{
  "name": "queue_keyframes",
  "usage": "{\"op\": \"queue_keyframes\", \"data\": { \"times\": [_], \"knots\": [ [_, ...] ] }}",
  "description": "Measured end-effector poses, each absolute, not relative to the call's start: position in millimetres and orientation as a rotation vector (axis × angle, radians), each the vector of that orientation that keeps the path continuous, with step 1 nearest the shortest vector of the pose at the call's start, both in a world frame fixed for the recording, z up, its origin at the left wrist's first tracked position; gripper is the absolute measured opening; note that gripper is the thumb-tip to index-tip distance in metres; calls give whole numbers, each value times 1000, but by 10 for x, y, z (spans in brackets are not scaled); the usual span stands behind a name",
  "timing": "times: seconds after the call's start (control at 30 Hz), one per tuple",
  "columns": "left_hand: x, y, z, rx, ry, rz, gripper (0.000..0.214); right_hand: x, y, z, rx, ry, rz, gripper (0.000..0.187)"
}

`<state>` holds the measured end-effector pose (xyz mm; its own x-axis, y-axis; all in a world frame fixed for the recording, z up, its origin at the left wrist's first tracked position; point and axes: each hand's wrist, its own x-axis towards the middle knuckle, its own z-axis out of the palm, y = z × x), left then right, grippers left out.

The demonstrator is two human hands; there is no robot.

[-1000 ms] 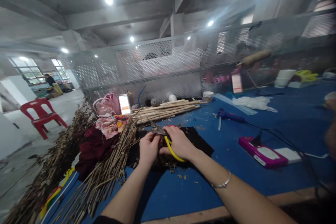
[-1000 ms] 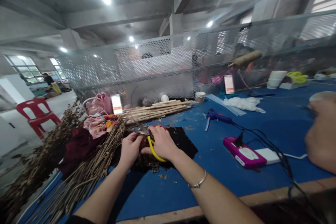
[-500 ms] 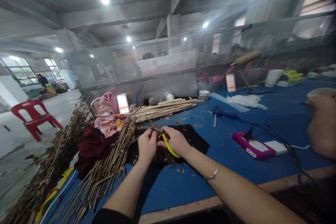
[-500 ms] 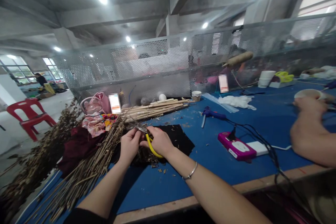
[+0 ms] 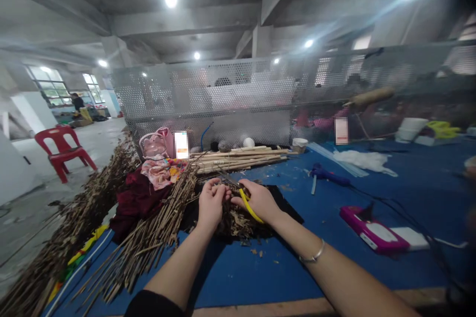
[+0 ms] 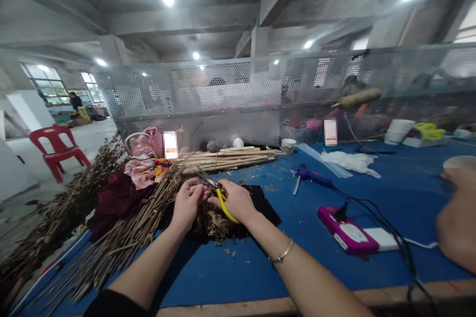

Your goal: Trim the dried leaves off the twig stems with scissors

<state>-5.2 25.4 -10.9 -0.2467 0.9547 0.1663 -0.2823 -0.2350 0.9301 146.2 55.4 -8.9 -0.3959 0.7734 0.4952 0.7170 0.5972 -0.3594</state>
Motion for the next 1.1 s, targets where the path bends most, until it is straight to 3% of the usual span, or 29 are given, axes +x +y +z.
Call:
{"op": "queue_keyframes", "data": {
  "times": [0.57, 1.1],
  "knots": [
    [76, 162, -124, 1034, 1004, 1533, 23, 1470, 379, -151, -1042, -2213, 318, 62],
    [67, 153, -117, 1121, 1030, 1563, 17, 1488, 389, -164, -1081, -2228, 242, 61]
  ]
}}
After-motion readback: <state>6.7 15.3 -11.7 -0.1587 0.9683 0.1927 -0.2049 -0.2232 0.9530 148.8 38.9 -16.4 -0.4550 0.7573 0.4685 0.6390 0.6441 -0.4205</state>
